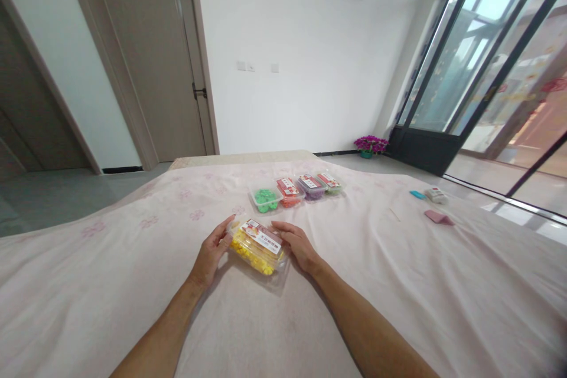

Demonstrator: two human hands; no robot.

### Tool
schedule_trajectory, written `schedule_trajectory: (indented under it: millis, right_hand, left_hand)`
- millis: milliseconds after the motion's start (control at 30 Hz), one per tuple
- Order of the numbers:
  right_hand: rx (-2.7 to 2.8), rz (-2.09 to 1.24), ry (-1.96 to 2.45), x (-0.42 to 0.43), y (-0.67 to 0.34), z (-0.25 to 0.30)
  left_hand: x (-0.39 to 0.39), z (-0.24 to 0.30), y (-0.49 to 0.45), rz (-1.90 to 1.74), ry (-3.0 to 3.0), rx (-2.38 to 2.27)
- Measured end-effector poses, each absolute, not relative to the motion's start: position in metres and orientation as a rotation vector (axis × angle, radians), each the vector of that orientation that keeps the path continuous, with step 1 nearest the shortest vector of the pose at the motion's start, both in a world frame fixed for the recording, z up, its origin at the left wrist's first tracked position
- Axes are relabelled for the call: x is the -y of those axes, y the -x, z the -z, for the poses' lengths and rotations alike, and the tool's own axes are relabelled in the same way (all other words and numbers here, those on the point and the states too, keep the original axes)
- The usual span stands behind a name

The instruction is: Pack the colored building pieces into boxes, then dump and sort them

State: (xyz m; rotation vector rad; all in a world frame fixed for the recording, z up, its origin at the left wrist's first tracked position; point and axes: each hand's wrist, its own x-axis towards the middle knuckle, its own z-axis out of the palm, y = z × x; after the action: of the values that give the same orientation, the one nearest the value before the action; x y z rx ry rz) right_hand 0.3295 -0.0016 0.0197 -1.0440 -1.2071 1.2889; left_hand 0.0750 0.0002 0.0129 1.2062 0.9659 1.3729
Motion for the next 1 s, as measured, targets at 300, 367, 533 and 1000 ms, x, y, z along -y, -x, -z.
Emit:
schedule_trajectory:
  millis: [300, 367, 533, 1000]
  right_hand:
    - [1.196, -1.301, 1.031, -0.001, -0.329, -0.012]
    - [1.271, -1.126, 1.060, -0.001, -0.329, -0.010]
    - [1.767, -0.504, 0.991, 0.015, -0.334, -0.024]
    - [2.402, 0.205, 0.713, 0.038, -0.309, -0.036]
  left_hand:
    - [0.000, -0.009, -0.079, -1.364, -0.996, -0.959]
    - [-0.001, -0.008, -0.081, -1.384, -0.991, -0.993]
    - [-0.004, -0.002, -0.083, -1.427, -1.042, -1.124]
    - [-0.004, 0.003, -0.083, -1.391, -1.258, -1.233]
